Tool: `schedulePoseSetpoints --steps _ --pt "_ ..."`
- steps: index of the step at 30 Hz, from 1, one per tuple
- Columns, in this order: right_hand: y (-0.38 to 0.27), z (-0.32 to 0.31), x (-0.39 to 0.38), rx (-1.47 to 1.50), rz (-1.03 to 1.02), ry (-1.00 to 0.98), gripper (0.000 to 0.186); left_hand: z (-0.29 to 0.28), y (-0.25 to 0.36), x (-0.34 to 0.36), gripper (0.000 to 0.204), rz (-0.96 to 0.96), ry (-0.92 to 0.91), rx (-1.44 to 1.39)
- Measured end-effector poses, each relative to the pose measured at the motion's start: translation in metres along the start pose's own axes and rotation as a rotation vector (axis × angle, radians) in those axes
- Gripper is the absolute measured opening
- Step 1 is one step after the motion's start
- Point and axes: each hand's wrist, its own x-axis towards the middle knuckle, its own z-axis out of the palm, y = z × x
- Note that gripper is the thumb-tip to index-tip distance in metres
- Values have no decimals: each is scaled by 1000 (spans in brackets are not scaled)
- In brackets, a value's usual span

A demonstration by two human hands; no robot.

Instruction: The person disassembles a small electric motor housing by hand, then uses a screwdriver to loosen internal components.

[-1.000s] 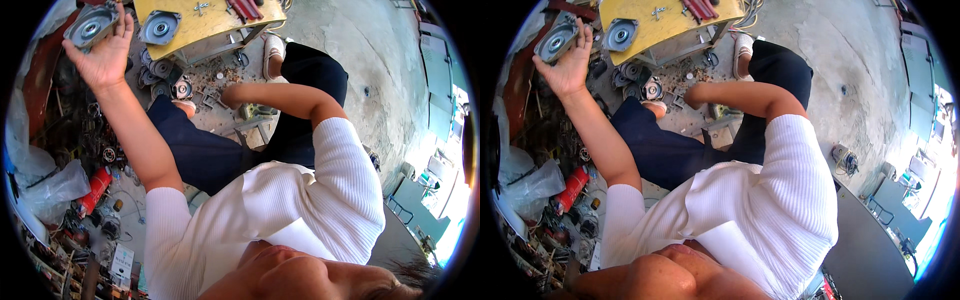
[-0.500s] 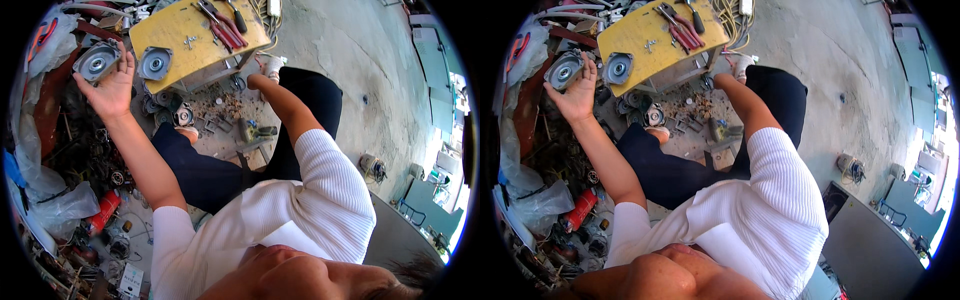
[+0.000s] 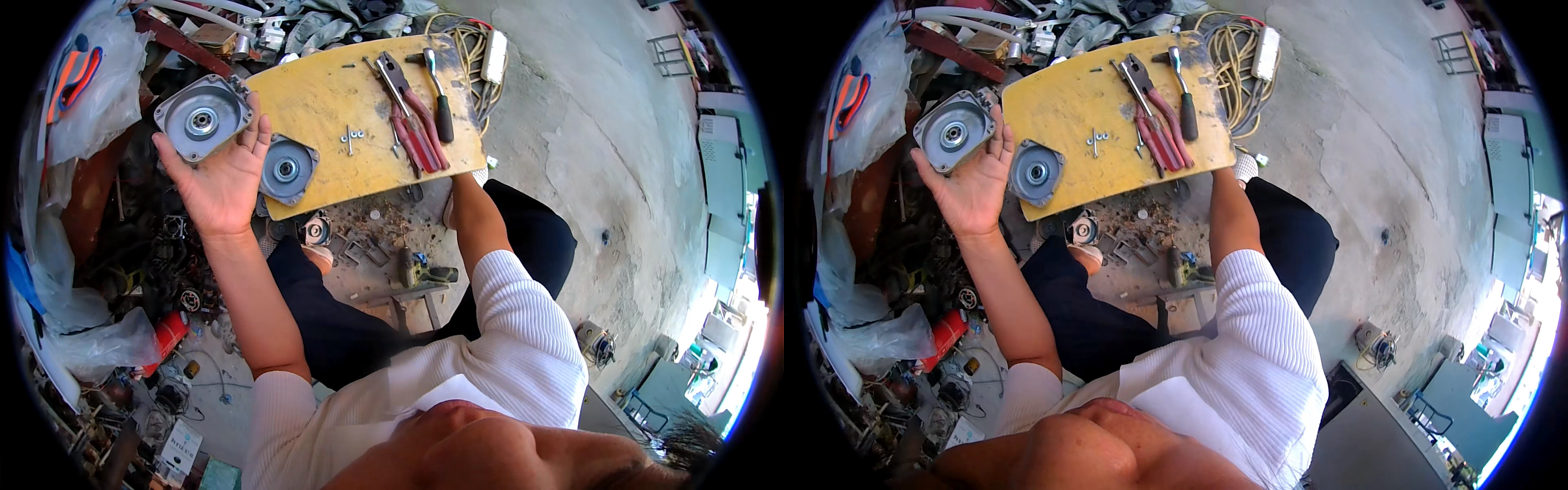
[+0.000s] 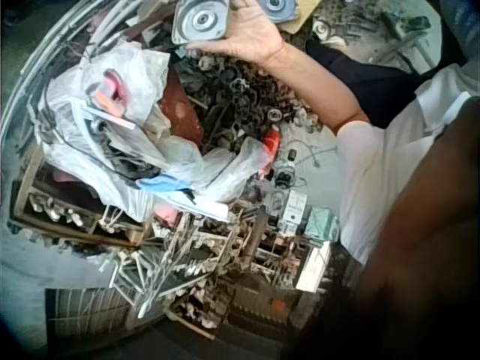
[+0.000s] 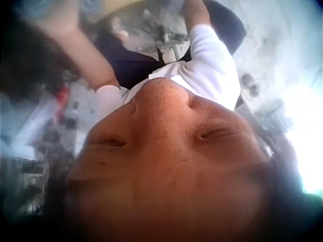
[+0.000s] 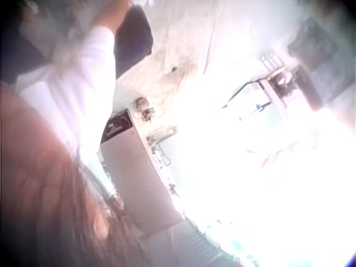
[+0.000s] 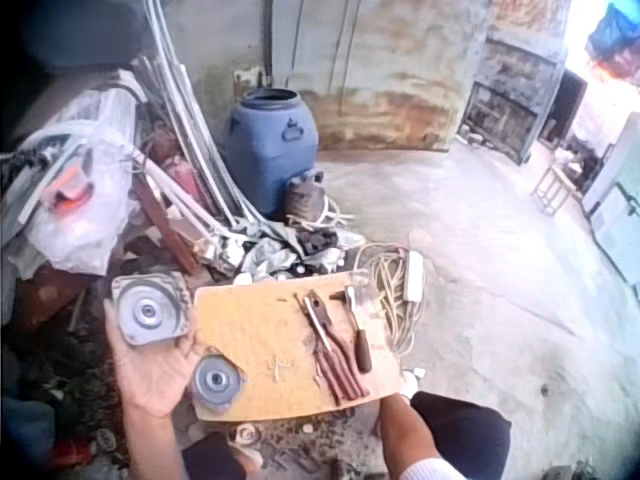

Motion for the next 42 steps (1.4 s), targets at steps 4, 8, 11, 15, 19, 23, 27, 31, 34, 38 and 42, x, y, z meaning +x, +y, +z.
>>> schedulePoseSetpoints --steps 4,8,11,15,19,23,27,31,34,38,42 --pt "-4 14 8 36 44 -48 45 -3 0 20 81 21 -4 37" --pt "8 23 17 94 108 -66 41 -4 -7 43 88 5 -45 89" --pt "8 29 21 121 133 -83 38 -9 -9 51 93 42 -24 182" --pt "15 36 18 166 173 -91 33 -12 -9 55 96 20 7 208" --pt "17 39 19 214 196 -79 30 -13 -7 49 95 21 37 205" --pt "17 36 21 278 216 -61 26 -20 -2 41 94 -34 -71 73" --pt "16 18 23 440 261 -18 23 -16 2 36 95 -49 -78 31" --pt "23 -13 24 811 366 31 21 -11 -3 33 87 -93 -97 38" --pt "14 -57 26 1133 416 55 20 -8 -2 15 83 -35 -53 110" --pt "6 -150 10 1548 418 105 19 -1 1 -3 83 38 -108 129" --pt "-18 -239 -60 1689 31 343 13 2 -7 -22 78 69 -152 120"
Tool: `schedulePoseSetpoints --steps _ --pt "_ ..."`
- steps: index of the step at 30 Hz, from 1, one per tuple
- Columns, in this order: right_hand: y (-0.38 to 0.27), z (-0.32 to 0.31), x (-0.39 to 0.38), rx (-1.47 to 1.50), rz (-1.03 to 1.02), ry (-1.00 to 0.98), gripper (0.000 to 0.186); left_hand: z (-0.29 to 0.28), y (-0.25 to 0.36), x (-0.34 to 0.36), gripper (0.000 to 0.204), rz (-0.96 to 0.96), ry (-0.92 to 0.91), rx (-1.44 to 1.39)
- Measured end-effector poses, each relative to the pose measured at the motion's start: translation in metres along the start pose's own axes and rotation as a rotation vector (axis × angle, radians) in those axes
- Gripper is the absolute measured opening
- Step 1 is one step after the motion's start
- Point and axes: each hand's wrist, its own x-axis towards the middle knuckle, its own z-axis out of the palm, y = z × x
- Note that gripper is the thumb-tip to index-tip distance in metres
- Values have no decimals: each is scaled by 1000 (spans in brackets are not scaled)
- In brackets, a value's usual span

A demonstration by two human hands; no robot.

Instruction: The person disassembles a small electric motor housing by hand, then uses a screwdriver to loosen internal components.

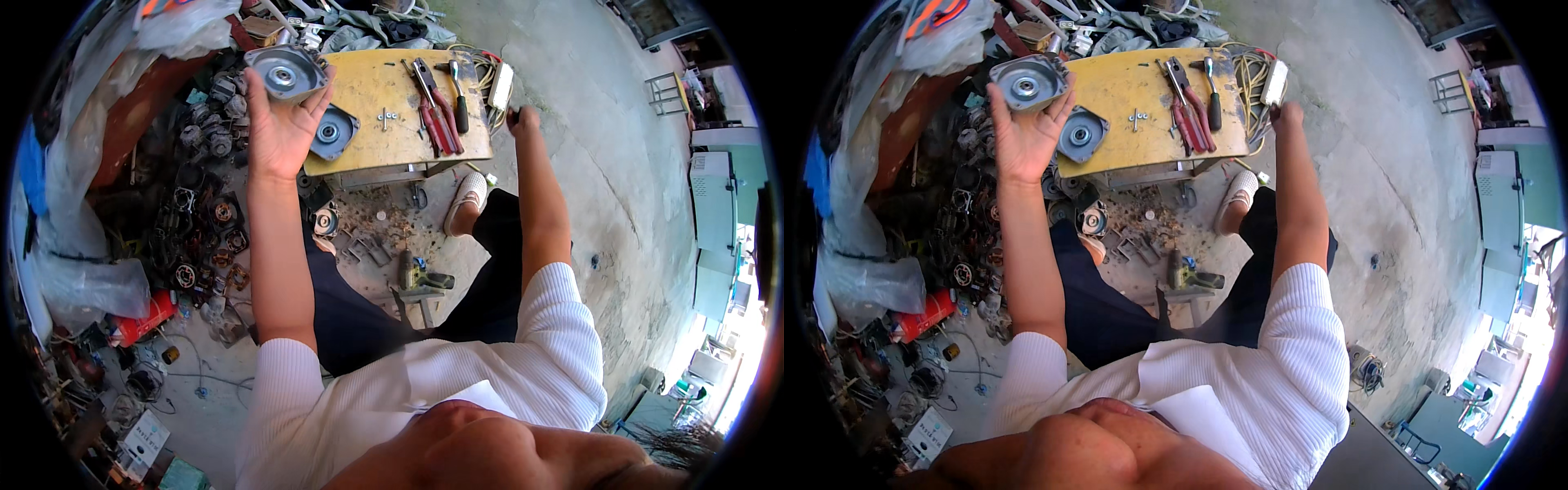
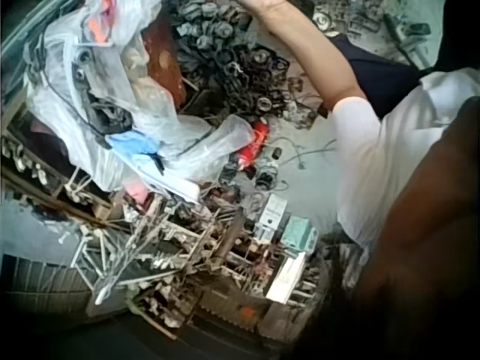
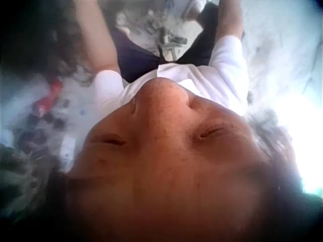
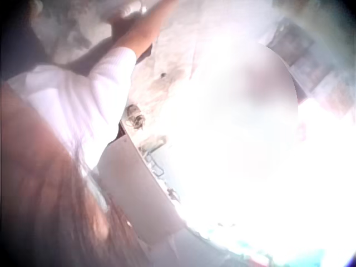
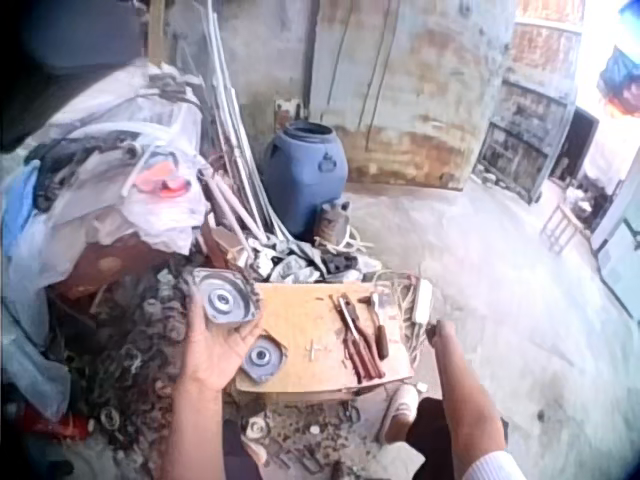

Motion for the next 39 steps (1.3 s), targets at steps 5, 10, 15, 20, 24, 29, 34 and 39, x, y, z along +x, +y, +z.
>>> schedulePoseSetpoints --steps 5,10,15,20,24,29,34,39 --pt "-65 43 -155 49 -158 -528 16 -11 -6 -13 73 -59 -66 4" --pt "-49 45 -301 -261 -475 -823 33 -7 2 -28 68 -165 -50 -74" --pt "-13 33 -339 -425 -784 -1012 33 -14 0 -28 70 -175 -78 -127" --pt "15 26 -361 -533 -798 -1083 41 -17 16 -42 77 -154 -57 -106" --pt "14 19 -368 -660 -878 -1165 38 -10 16 -43 78 -141 -64 -81" --pt "11 18 -364 -678 -795 -1170 36 0 13 -38 66 -132 -41 -31" --pt "5 16 -355 -705 -832 -1163 36 4 10 -29 69 -142 -88 -53" --pt "-2 16 -352 -583 -410 -1242 38 4 6 -27 73 -58 -110 104"
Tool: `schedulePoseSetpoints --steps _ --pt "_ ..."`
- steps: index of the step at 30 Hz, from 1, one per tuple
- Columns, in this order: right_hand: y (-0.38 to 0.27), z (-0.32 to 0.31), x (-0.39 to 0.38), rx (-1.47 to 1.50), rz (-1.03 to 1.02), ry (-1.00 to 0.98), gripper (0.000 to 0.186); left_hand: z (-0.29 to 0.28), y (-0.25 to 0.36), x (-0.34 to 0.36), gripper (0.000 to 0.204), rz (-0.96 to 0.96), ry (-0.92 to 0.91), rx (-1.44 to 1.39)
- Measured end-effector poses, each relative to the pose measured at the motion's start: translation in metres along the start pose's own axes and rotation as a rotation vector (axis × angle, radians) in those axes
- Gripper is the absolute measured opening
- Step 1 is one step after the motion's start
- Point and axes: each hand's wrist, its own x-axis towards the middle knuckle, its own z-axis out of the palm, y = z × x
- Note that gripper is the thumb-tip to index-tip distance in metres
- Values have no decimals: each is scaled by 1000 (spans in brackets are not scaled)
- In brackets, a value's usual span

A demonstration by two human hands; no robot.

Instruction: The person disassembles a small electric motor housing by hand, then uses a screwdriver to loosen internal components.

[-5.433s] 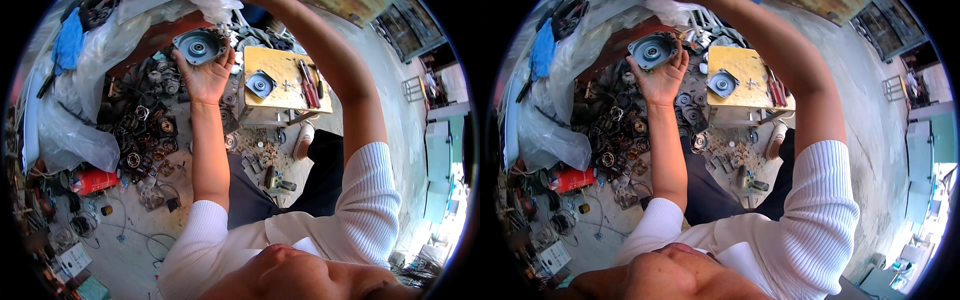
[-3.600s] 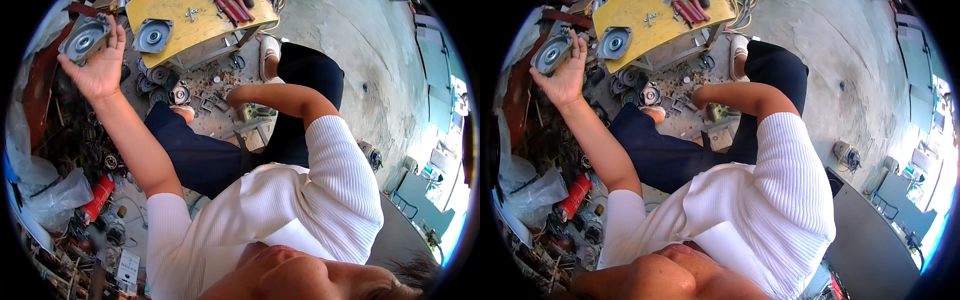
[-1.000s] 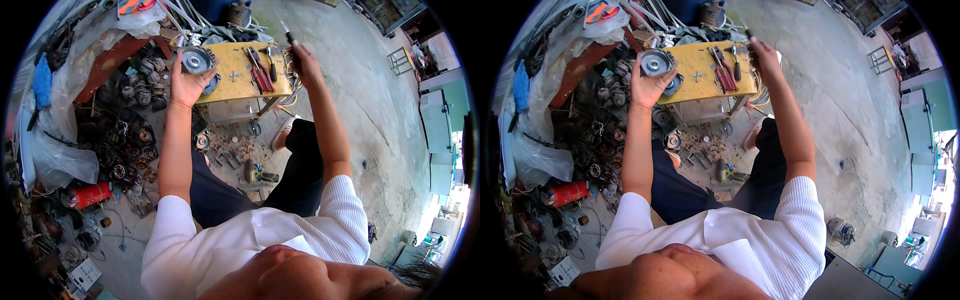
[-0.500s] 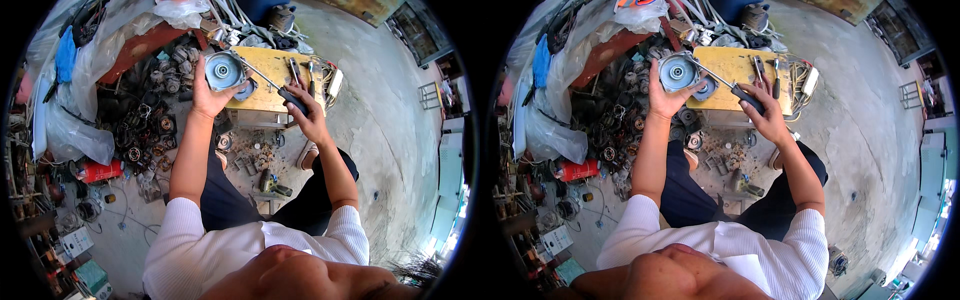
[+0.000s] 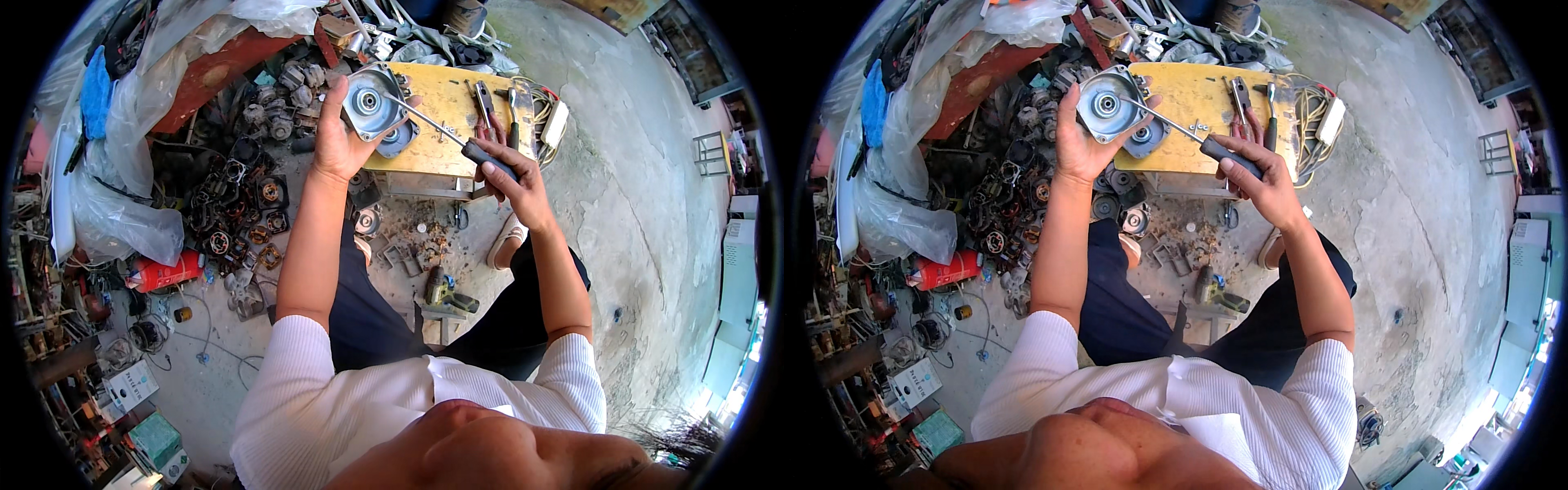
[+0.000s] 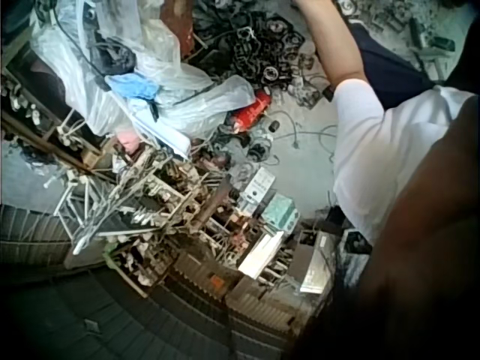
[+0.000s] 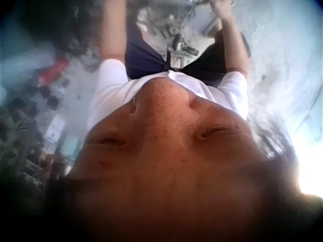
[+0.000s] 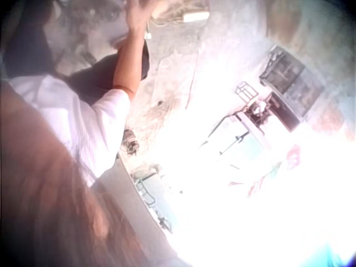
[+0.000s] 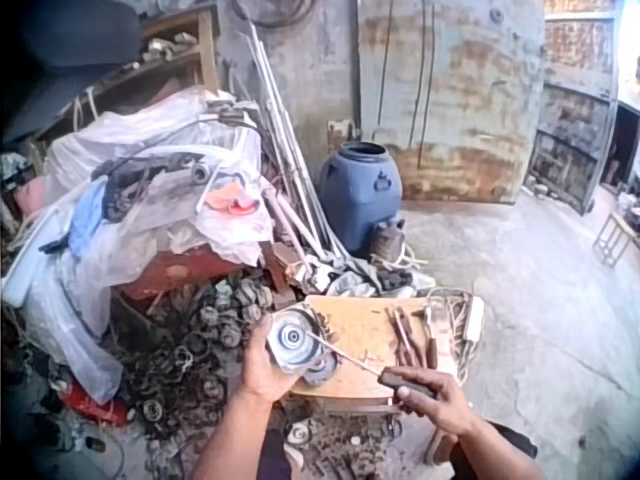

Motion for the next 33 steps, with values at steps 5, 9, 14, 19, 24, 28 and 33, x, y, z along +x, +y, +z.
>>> schedulePoseSetpoints --steps 5,9,14,19,24,28,33 --pt "2 -3 -2 86 74 -59 38 1 -7 0 65 66 -17 56" --pt "4 -4 -2 114 100 -64 39 4 -8 1 53 75 -110 40" --pt "2 -8 -3 139 159 -90 39 7 -11 2 66 138 -110 233" --pt "-6 -11 -7 162 222 -121 41 -6 -16 4 66 121 -149 338" --pt "-10 -3 -12 123 206 -136 42 6 -19 6 60 132 -91 338" --pt "-4 5 -14 105 155 -79 42 9 -21 10 63 126 -32 398" --pt "-9 4 -14 285 231 -166 47 6 -19 11 67 78 -67 351"
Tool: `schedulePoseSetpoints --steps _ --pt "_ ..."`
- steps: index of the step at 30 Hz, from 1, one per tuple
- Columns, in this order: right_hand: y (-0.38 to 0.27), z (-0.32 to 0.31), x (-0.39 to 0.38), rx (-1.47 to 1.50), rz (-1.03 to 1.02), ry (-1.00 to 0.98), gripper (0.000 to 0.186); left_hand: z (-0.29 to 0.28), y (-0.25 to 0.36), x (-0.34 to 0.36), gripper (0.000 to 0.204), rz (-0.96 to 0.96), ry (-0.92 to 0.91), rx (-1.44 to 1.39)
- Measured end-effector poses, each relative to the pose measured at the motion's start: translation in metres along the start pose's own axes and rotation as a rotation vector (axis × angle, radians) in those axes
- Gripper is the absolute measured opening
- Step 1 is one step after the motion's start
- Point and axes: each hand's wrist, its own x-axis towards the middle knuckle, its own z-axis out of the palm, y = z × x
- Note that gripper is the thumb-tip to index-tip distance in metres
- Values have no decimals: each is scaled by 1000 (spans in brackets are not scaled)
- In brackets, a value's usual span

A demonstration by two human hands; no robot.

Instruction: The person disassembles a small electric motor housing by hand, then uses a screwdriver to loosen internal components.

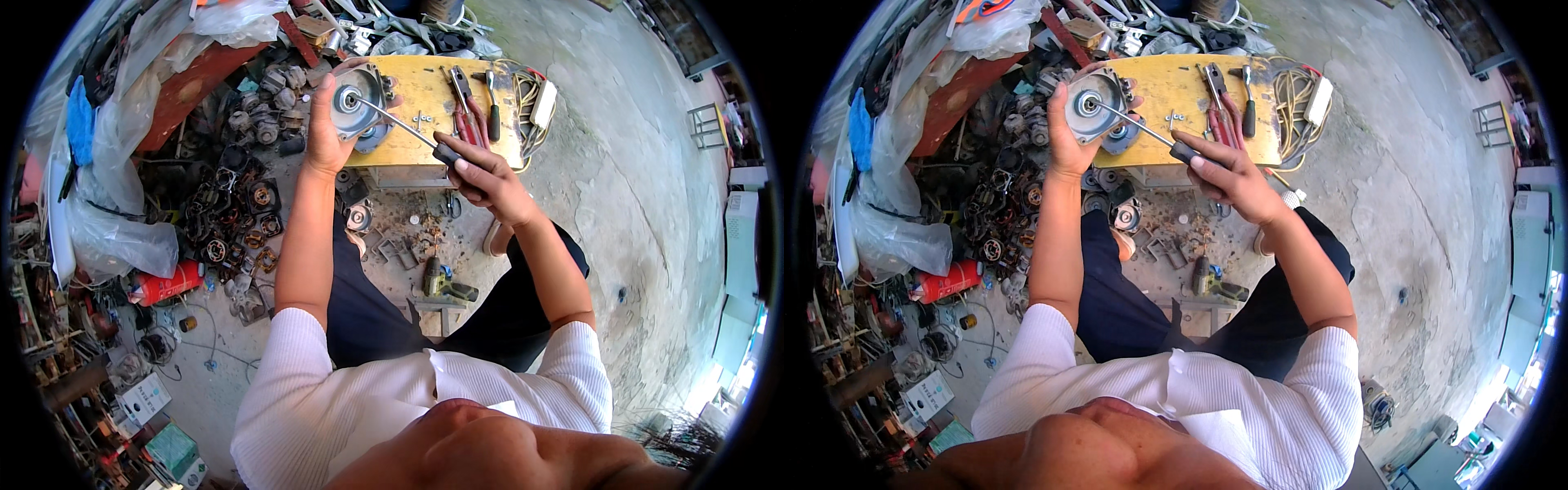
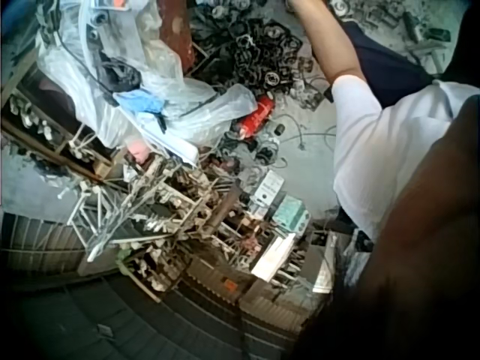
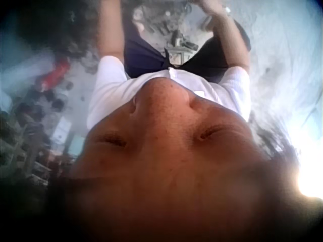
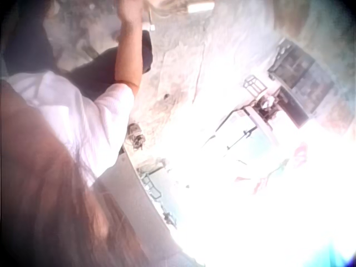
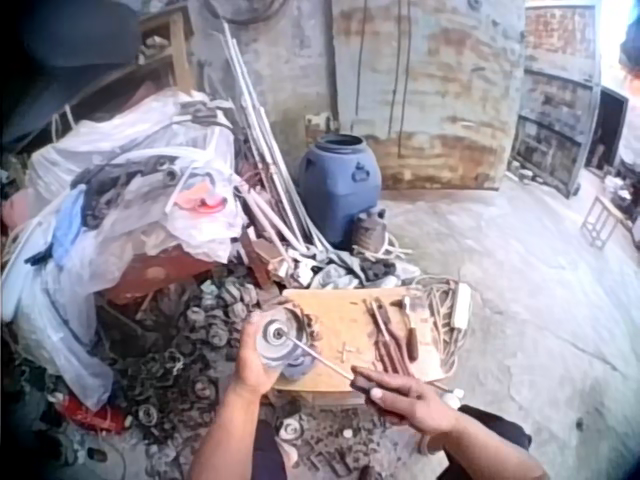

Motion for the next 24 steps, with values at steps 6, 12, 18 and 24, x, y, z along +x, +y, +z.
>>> schedulePoseSetpoints --steps 6,12,18,24 --pt "1 0 -1 120 54 -65 50 -2 7 2 71 -82 -50 2" --pt "20 -2 8 -4 -58 -20 47 2 7 1 67 -101 3 42" --pt "52 9 16 -351 -309 191 42 8 -5 8 64 -59 96 64" --pt "57 21 17 -573 -407 284 42 10 -15 14 61 -28 214 75"
